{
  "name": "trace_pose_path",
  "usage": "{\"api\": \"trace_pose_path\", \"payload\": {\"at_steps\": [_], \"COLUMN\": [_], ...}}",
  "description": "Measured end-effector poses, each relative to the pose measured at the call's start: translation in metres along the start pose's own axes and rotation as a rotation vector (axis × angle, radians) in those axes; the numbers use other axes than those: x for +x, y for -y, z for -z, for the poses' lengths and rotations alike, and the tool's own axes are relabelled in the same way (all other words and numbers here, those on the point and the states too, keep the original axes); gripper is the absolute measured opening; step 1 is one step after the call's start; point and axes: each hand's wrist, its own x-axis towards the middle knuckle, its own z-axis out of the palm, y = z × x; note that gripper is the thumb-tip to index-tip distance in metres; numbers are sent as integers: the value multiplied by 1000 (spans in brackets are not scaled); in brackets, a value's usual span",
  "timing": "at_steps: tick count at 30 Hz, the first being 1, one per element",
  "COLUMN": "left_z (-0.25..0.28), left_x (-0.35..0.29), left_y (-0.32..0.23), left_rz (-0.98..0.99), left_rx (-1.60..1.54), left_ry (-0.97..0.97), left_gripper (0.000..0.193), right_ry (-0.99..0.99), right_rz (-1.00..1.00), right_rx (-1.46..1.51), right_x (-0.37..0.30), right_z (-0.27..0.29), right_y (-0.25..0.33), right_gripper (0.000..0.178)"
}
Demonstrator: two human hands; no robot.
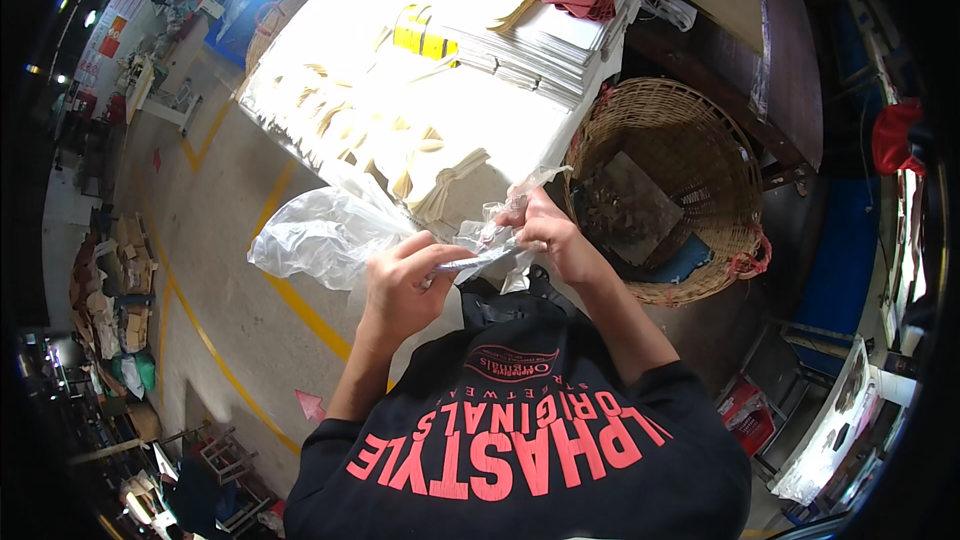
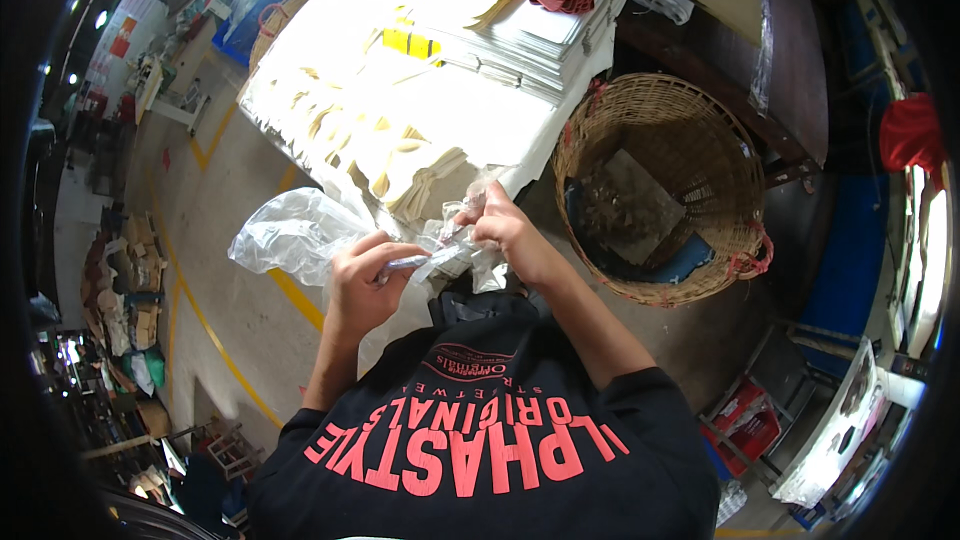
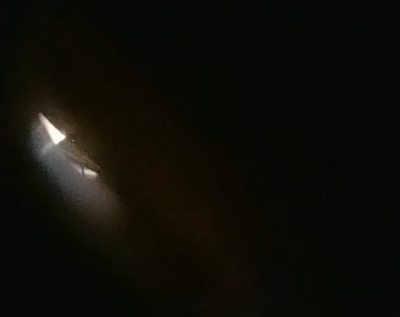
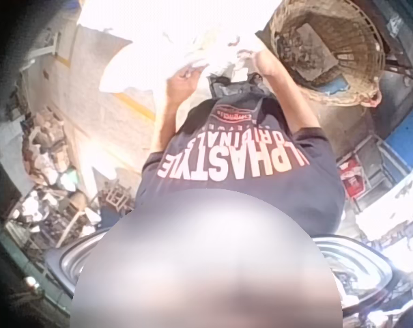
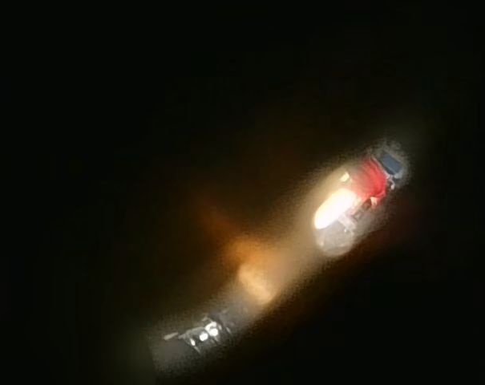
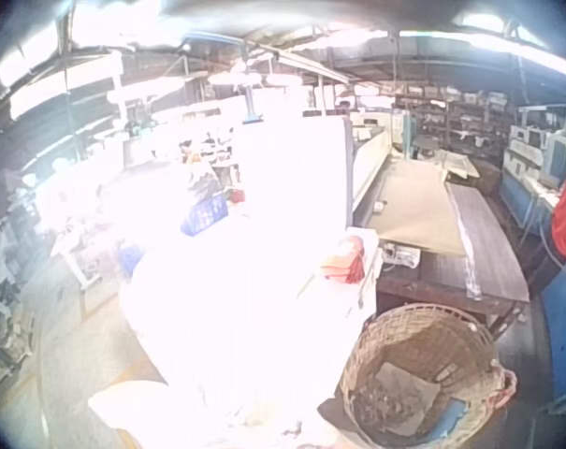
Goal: The person opens a plastic bag and places stacks of flat white items into it. They continue adding more items from the table into the bag, arranging them by hand.
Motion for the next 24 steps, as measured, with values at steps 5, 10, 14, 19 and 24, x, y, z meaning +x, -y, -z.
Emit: {"api": "trace_pose_path", "payload": {"at_steps": [5, 10, 14, 19, 24], "left_z": [-2, -4, -7, -8, -16], "left_x": [-3, -7, 0, 7, 24], "left_y": [0, -5, 0, 4, 14], "left_rz": [-10, -30, -35, 561, 687], "left_rx": [29, -19, -197, -610, -749], "left_ry": [19, 41, -106, -166, 42], "left_gripper": [42, 34, 25, 29, 34], "right_ry": [0, -113, -122, -99, -72], "right_rz": [33, 34, 219, 314, 370], "right_rx": [46, -119, 16, 46, 33], "right_x": [3, 5, 2, -1, -2], "right_z": [-7, -13, -11, -11, -14], "right_y": [4, 9, 7, 2, 1], "right_gripper": [57, 56, 52, 44, 43]}}
